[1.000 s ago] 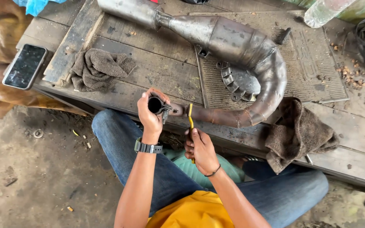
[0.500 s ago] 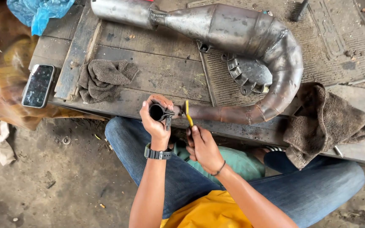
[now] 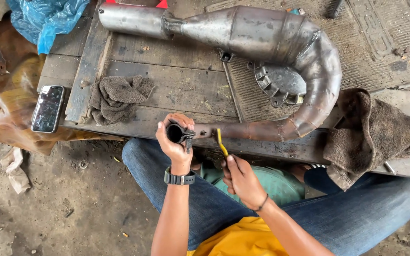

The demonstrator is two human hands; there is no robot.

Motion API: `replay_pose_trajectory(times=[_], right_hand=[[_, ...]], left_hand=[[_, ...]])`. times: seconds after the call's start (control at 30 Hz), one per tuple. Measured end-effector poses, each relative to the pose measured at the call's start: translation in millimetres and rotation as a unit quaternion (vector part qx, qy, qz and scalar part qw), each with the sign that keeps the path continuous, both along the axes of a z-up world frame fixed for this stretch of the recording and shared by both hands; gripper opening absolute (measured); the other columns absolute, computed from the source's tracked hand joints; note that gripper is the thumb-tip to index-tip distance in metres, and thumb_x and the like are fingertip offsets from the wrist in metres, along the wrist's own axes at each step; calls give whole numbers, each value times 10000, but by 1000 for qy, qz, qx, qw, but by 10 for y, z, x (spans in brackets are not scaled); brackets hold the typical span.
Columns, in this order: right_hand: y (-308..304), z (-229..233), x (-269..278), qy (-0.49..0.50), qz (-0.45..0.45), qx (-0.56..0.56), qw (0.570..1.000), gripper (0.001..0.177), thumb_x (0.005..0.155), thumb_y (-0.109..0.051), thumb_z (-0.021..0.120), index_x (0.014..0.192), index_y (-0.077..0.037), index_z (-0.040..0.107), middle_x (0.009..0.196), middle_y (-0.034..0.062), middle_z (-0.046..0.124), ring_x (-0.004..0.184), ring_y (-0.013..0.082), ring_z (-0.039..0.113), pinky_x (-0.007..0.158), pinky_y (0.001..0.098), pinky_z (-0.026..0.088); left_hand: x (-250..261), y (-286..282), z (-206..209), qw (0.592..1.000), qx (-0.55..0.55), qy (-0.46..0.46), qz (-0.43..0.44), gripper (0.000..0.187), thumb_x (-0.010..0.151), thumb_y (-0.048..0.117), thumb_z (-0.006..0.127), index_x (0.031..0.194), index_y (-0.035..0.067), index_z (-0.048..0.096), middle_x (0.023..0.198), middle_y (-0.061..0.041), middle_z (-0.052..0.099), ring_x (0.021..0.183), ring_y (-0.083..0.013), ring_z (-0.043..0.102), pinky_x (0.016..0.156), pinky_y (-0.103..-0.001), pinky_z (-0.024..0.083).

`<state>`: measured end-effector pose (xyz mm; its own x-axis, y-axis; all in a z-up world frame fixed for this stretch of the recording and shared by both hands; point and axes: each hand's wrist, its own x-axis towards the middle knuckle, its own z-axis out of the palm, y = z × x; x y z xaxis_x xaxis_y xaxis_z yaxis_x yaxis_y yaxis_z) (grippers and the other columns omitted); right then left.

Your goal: The person uses a yellow-handled tool to scrape and clean the surface of a curved metal pipe resting on a wooden workbench. They rotate the pipe to access different sections and continue scraping along its length.

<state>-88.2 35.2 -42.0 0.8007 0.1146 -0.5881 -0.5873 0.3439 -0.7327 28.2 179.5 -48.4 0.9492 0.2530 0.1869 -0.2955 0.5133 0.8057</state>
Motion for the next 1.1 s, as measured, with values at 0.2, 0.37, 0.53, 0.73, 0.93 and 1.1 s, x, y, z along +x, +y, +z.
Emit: replay_pose_trajectory(times=[0.2, 0.37, 0.53, 0.73, 0.93, 1.1], right_hand=[[-87, 115, -94, 38, -93, 4, 995, 302, 1130, -273, 374, 981, -37, 489, 721, 33, 349, 540, 142, 252, 427, 307, 256], [262, -3, -53, 9, 0, 33, 999, 285, 1133, -283, 356, 928, -93, 410, 684, 11, 352, 482, 128, 273, 387, 297, 288], [181, -28, -42, 8, 9, 71, 997, 298, 1118, -332, 377, 953, -88, 423, 679, 3, 310, 469, 103, 224, 344, 271, 194], [291, -188, -207, -51, -154, -34, 986, 274, 1113, -288, 366, 943, -85, 440, 719, -1, 406, 455, 101, 363, 302, 259, 352], [523, -371, -243, 25, -31, 51, 998, 304, 1120, -293, 373, 859, -136, 369, 636, -19, 283, 406, 90, 253, 310, 279, 193], [394, -376, -324, -40, -177, -7, 983, 251, 1124, -244, 350, 930, -109, 435, 666, -4, 414, 422, 90, 312, 297, 248, 248]], left_hand=[[-25, -6, 160, 999, -16, 23, -24, 529, 970, 504, 394, 706, 80, 567, 664, -81, 555, 617, -191, 526, 670, -353, 406], [-47, -26, 147, 999, -17, 28, -19, 486, 958, 486, 426, 709, 93, 567, 672, -65, 547, 619, -199, 519, 667, -369, 416], [-21, 2, 122, 998, -33, 32, -32, 479, 958, 481, 428, 717, 86, 553, 678, -67, 544, 620, -196, 510, 661, -355, 406], [-21, -40, 154, 1000, -16, 12, -8, 478, 966, 464, 423, 700, 91, 558, 649, -67, 555, 595, -187, 513, 642, -343, 429], [-28, 2, 142, 999, -22, 26, -28, 472, 967, 474, 440, 719, 91, 559, 670, -62, 556, 606, -195, 518, 646, -349, 423], [-22, 2, 112, 1000, -13, 25, -13, 487, 966, 475, 433, 708, 83, 563, 661, -73, 553, 608, -197, 532, 655, -355, 425]])
